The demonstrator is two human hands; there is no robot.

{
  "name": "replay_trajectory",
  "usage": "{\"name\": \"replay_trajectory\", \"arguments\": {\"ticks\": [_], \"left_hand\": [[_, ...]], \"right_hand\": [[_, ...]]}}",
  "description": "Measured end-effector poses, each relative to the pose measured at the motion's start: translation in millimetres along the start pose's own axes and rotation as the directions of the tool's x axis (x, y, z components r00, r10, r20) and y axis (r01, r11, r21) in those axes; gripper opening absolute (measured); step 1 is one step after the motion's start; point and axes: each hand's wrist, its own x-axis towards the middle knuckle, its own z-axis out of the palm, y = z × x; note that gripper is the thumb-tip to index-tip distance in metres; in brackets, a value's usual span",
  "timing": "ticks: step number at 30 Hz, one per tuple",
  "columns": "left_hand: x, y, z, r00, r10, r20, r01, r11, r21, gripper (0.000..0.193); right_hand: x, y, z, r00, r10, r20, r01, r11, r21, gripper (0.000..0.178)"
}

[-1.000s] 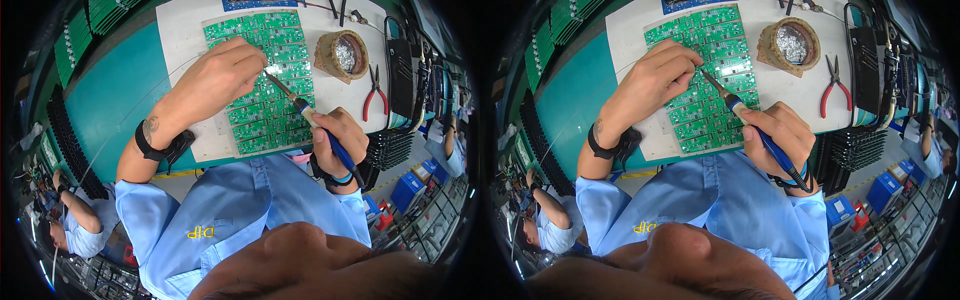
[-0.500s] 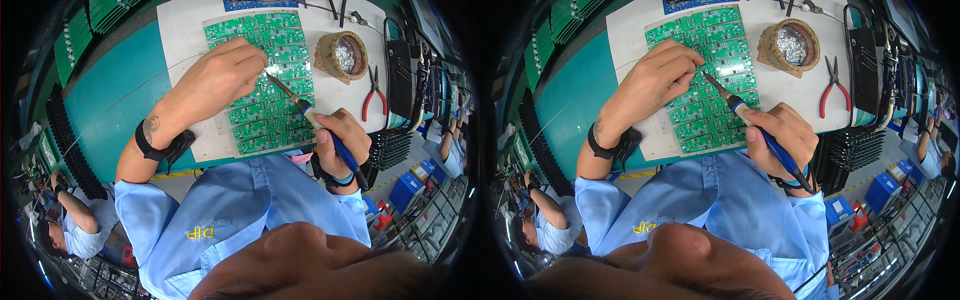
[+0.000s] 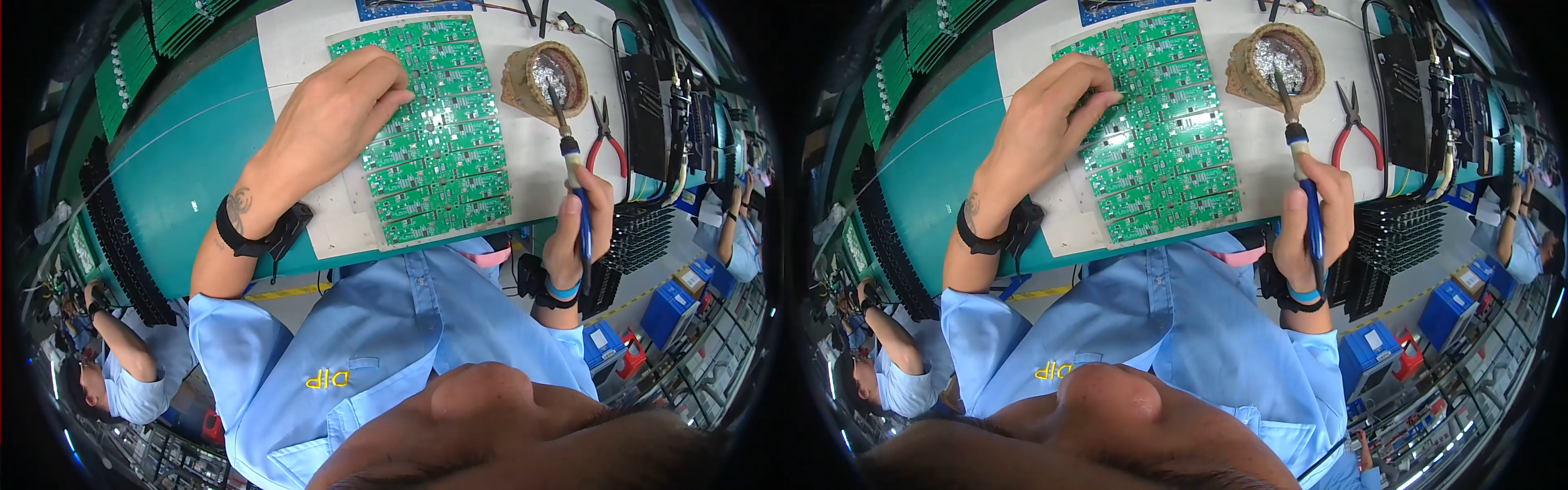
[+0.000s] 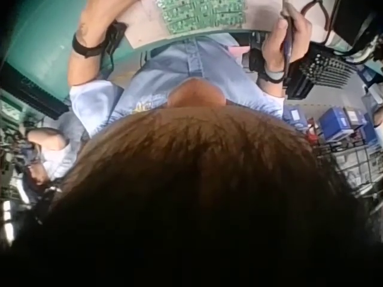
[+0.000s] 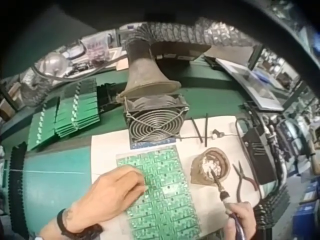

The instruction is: Soldering electronic components onto a large panel of printed circuit boards.

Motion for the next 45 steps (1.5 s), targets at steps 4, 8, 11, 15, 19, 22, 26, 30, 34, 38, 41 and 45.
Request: {"name": "replay_trajectory", "arguments": {"ticks": [4,8,11,15,19,22,26,30,34,38,41,45], "left_hand": [[0.7,3.3,-1.5,0.991,-0.13,0.046,0.132,0.989,-0.063,0.012],[3.7,-2.0,-0.2,0.994,-0.087,0.066,0.091,0.994,-0.068,0.013],[7.9,-5.9,-1.4,0.993,0.052,0.106,-0.058,0.997,0.056,0.013],[7.8,-6.9,2.9,0.994,0.065,0.085,-0.068,0.997,0.034,0.014],[9.5,-7.2,2.7,0.988,0.102,0.113,-0.103,0.995,-0.001,0.014],[9.1,-8.9,4.1,0.989,0.094,0.11,-0.094,0.996,-0.014,0.016],[7.8,-8.9,4.6,0.99,0.078,0.117,-0.075,0.997,-0.029,0.019],[7.0,-9.6,5.8,0.99,0.07,0.124,-0.066,0.997,-0.032,0.021],[6.6,-9.6,6.9,0.99,0.069,0.124,-0.066,0.997,-0.027,0.021],[6.7,-8.1,8.0,0.992,0.061,0.114,-0.057,0.998,-0.035,0.016],[6.6,-8.3,8.2,0.992,0.058,0.109,-0.054,0.998,-0.039,0.015],[7.4,-8.4,8.4,0.992,0.068,0.106,-0.065,0.997,-0.035,0.015]], "right_hand": [[8.5,-3.8,2.4,0.982,-0.167,-0.088,0.182,0.96,0.213,0.034],[23.1,-11.8,7.0,0.956,-0.268,0.116,0.224,0.929,0.296,0.031],[28.4,-18.3,13.6,0.946,-0.269,0.179,0.205,0.928,0.311,0.029],[34.2,-21.2,18.7,0.929,-0.297,0.221,0.22,0.923,0.317,0.027],[35.3,-20.4,22.0,0.924,-0.31,0.223,0.228,0.916,0.331,0.026],[36.8,-20.3,23.7,0.923,-0.314,0.222,0.23,0.914,0.333,0.026],[36.9,-20.1,25.6,0.922,-0.316,0.225,0.232,0.914,0.332,0.025],[37.6,-20.7,27.4,0.922,-0.314,0.225,0.231,0.915,0.331,0.025],[37.2,-20.8,26.1,0.922,-0.306,0.239,0.223,0.92,0.322,0.025],[38.1,-19.6,26.5,0.922,-0.311,0.232,0.224,0.915,0.335,0.023],[38.5,-19.6,27.1,0.922,-0.317,0.224,0.23,0.91,0.344,0.023],[38.5,-20.2,26.8,0.921,-0.321,0.221,0.235,0.91,0.342,0.024]]}}
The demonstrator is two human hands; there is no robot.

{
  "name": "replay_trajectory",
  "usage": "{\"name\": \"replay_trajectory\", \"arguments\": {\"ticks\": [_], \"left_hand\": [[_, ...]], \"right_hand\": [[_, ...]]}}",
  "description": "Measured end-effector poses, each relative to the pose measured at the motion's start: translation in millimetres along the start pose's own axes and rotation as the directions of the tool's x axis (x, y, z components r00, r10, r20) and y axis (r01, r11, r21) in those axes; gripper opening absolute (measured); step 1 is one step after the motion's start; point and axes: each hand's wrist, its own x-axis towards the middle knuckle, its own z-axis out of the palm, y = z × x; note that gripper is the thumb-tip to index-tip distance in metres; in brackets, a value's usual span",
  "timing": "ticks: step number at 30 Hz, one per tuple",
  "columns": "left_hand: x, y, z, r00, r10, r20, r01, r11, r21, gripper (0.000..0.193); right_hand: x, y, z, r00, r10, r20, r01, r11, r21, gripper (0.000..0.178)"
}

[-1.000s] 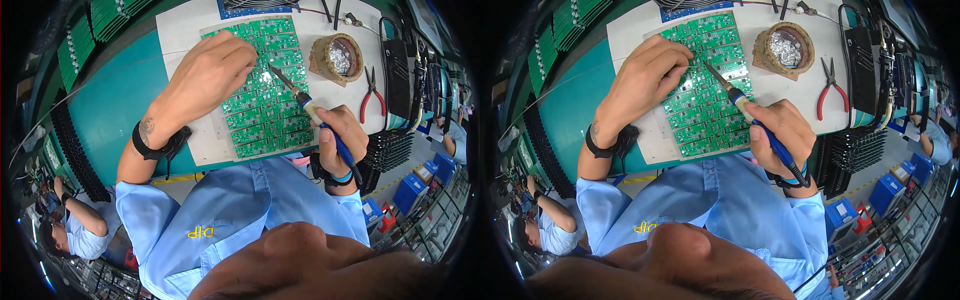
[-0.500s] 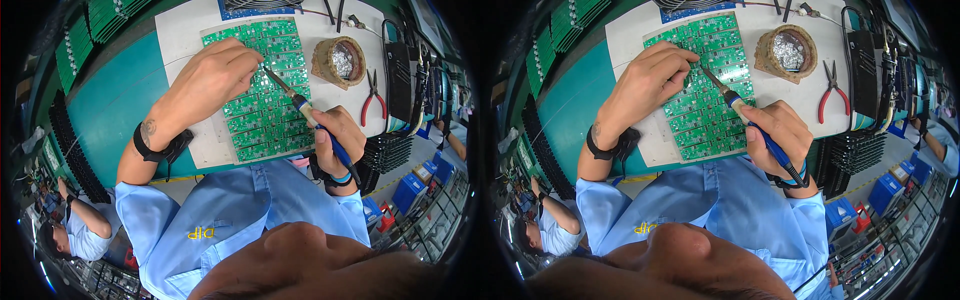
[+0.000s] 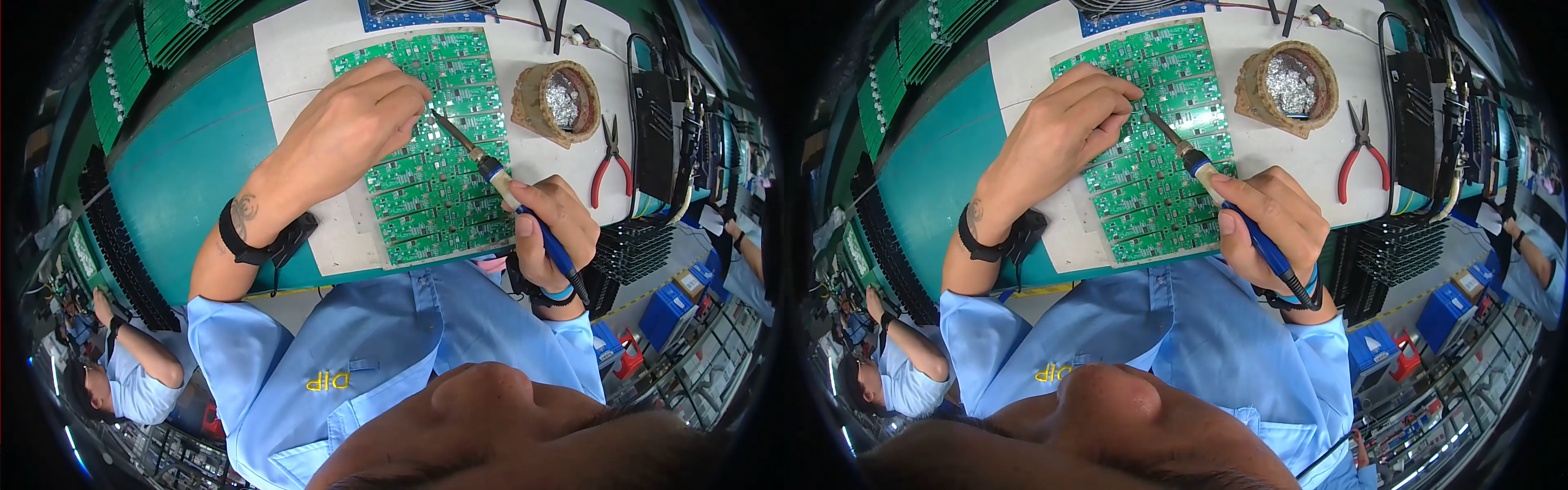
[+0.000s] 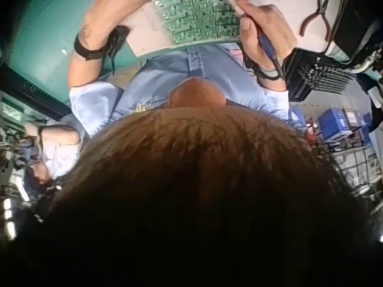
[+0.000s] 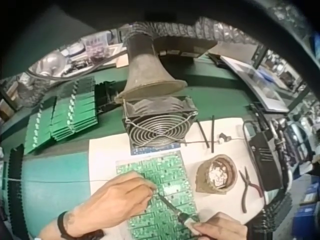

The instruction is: Soldering electronic components onto a large panel of printed circuit boards.

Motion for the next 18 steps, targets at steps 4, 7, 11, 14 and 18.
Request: {"name": "replay_trajectory", "arguments": {"ticks": [4,7,11,14,18], "left_hand": [[0.6,-0.1,0.7,1.0,0.007,0.0,-0.007,1.0,0.008,0.015],[0.5,-0.1,1.8,1.0,0.002,-0.001,-0.002,1.0,0.006,0.016],[0.7,0.6,2.6,1.0,0.0,-0.002,0.0,1.0,0.002,0.016],[0.9,0.9,3.3,1.0,-0.005,-0.006,0.005,1.0,-0.003,0.017],[0.4,1.1,5.4,1.0,0.008,-0.016,-0.007,1.0,0.019,0.017]], "right_hand": [[0.7,0.5,0.6,1.0,-0.001,0.0,0.001,1.0,0.002,0.024],[0.7,0.3,0.8,1.0,-0.003,-0.005,0.003,1.0,0.003,0.023],[-0.5,-1.2,-0.2,1.0,0.013,-0.001,-0.013,1.0,-0.001,0.023],[0.0,-2.1,0.2,1.0,0.015,-0.005,-0.015,1.0,-0.002,0.023],[-1.2,-3.8,-0.7,1.0,0.023,0.001,-0.023,1.0,-0.006,0.023]]}}
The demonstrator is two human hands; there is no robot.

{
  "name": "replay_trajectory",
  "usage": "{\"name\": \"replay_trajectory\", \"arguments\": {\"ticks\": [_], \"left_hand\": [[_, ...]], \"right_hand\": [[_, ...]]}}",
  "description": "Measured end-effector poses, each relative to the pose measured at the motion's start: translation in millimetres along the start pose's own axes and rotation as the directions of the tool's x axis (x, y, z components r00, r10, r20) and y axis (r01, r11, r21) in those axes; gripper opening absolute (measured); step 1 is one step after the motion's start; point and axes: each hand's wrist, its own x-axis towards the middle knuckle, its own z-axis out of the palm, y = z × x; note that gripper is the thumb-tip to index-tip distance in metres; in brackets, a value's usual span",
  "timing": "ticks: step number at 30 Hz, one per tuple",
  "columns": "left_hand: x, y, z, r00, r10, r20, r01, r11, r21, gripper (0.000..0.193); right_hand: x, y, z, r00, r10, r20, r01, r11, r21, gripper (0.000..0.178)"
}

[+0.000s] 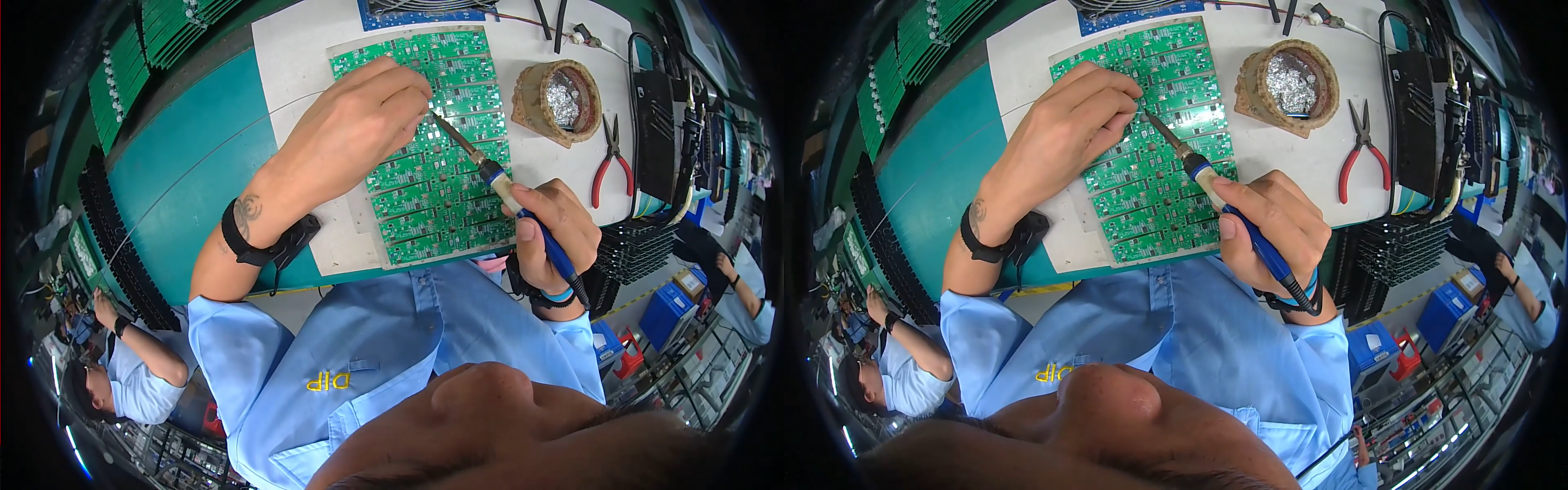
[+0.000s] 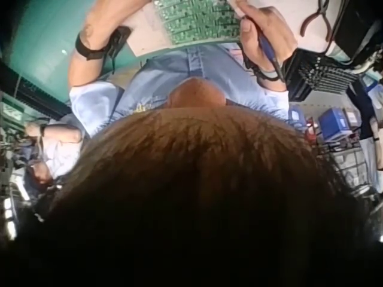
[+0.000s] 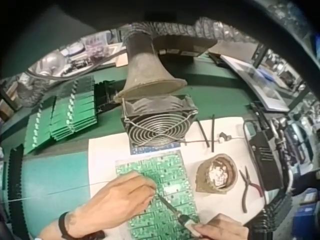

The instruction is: Soldering electronic components onto a large panel of printed circuit boards.

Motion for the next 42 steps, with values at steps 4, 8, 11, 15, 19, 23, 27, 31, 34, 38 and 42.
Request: {"name": "replay_trajectory", "arguments": {"ticks": [4,8,11,15,19,23,27,31,34,38,42], "left_hand": [[0.1,0.1,0.4,1.0,0.007,-0.007,-0.007,1.0,-0.003,0.017],[-0.5,-0.2,-0.3,1.0,0.012,-0.013,-0.012,1.0,0.004,0.019],[1.2,6.8,-11.0,0.998,0.024,-0.056,-0.014,0.986,0.169,0.02],[0.0,6.7,-14.6,0.991,-0.02,-0.135,0.048,0.978,0.204,0.02],[-2.0,10.0,-16.2,0.977,-0.187,-0.101,0.194,0.979,0.064,0.017],[-2.3,6.8,-15.0,0.982,-0.179,-0.064,0.179,0.984,-0.01,0.015],[-2.0,0.2,-13.5,0.995,-0.073,-0.064,0.076,0.996,0.037,0.015],[-1.6,-1.8,-12.3,0.997,-0.053,-0.063,0.055,0.998,0.033,0.017],[-0.6,-3.3,-10.6,0.997,-0.054,-0.063,0.055,0.998,0.015,0.018],[-0.6,-4.2,-9.8,0.997,-0.054,-0.047,0.055,0.998,0.01,0.017],[-1.1,-3.8,-9.9,0.997,-0.075,-0.017,0.075,0.997,0.004,0.013]], "right_hand": [[0.8,-1.3,0.0,1.0,0.001,-0.003,-0.001,1.0,0.0,0.022],[0.8,-1.6,-1.6,1.0,-0.003,0.01,0.003,1.0,-0.001,0.024],[-2.7,-2.9,-5.7,1.0,-0.006,0.004,0.006,1.0,0.002,0.025],[-3.9,-4.2,-9.3,1.0,-0.009,0.002,0.009,1.0,0.001,0.027],[-2.4,-6.7,-10.2,1.0,-0.001,0.005,0.001,1.0,-0.011,0.027],[1.4,-6.1,-8.0,1.0,-0.009,-0.001,0.009,1.0,-0.008,0.027],[2.7,-3.7,-2.9,1.0,-0.007,0.01,0.007,1.0,-0.012,0.027],[4.7,0.2,1.0,1.0,-0.001,0.022,0.001,1.0,-0.014,0.027],[6.0,2.2,2.1,1.0,0.002,0.027,-0.001,1.0,-0.013,0.027],[9.2,2.8,3.1,1.0,0.003,0.025,-0.003,1.0,-0.004,0.027],[12.6,1.6,4.2,1.0,0.008,0.009,-0.008,1.0,0.011,0.03]]}}
